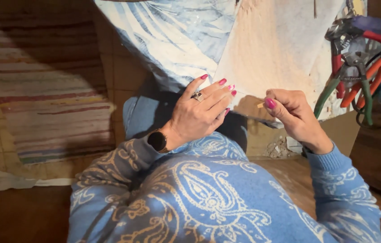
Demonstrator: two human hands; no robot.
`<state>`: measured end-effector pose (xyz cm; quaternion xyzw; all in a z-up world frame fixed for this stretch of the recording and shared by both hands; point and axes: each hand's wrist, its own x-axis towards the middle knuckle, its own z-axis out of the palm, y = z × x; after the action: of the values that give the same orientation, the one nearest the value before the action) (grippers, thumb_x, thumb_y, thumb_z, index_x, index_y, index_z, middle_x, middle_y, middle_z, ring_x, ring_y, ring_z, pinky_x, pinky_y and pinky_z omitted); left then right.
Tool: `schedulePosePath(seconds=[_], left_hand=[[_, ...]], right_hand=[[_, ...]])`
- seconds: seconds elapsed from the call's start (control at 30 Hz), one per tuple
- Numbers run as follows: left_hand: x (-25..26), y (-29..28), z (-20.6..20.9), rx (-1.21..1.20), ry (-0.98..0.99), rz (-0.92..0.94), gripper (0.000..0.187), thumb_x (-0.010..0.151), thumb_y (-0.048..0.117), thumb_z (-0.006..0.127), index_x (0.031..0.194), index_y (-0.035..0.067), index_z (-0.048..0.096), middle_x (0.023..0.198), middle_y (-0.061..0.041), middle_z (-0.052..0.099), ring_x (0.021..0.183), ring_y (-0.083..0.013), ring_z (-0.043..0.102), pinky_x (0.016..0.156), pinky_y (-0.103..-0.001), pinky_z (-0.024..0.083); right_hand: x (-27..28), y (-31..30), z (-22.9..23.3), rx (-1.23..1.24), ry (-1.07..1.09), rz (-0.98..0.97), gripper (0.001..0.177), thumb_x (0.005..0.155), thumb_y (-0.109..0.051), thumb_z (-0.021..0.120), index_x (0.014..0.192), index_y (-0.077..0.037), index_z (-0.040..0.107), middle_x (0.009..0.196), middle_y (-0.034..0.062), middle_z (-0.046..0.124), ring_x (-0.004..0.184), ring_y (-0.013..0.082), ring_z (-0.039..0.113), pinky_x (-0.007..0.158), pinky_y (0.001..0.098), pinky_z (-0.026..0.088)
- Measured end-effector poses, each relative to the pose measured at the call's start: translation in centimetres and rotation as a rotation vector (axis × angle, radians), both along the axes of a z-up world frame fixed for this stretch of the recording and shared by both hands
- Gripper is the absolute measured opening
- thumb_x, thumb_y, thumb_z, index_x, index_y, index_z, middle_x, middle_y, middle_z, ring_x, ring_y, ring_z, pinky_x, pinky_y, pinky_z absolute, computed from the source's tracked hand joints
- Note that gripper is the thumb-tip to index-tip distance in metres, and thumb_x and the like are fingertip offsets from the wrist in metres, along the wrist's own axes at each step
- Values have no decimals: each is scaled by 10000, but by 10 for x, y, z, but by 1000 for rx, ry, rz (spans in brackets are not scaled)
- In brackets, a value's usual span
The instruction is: The person sits at a work table assembling a round mosaic mandala artwork. They fit small tile pieces onto the design by hand, mark a tile with a pen, and use hand nippers to trim tiles to shape before placing them on the mosaic.
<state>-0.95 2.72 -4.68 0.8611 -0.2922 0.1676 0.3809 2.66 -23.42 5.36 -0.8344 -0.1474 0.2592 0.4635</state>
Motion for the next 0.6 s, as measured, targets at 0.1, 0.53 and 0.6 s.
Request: schedulePosePath(seconds=[0.1, 0.53, 0.6], left_hand=[[0, 0, 0, -5, 5, -8, 340, 929, 183, 718, 1251, 80, 675, 1317, -67, 669, 1345, -196, 582, 1207, -498, 298], [3, -7, 15, -52, 40, 97, 381, 927, 176, 724, 1282, 49, 672, 1330, -88, 662, 1316, -251, 590, 1221, -541, 299], [1, -5, 14, -5, 18, 88, 361, 934, 163, 723, 1278, 64, 680, 1338, -84, 658, 1344, -264, 567, 1214, -525, 304]], right_hand=[[-2, -9, -7, -31, -16, 9, 383, 1089, -276, 546, 812, -11, 550, 685, 5, 446, 658, 99, 398, 594, 279, 339], [-6, 23, -35, -297, -498, -100, 206, 1081, -147, 574, 925, -17, 612, 788, 78, 513, 700, 184, 526, 651, 320, 419], [1, 34, -31, -653, -895, 136, 140, 906, -170, 708, 992, -64, 673, 870, 112, 576, 770, 284, 588, 641, 394, 462]])
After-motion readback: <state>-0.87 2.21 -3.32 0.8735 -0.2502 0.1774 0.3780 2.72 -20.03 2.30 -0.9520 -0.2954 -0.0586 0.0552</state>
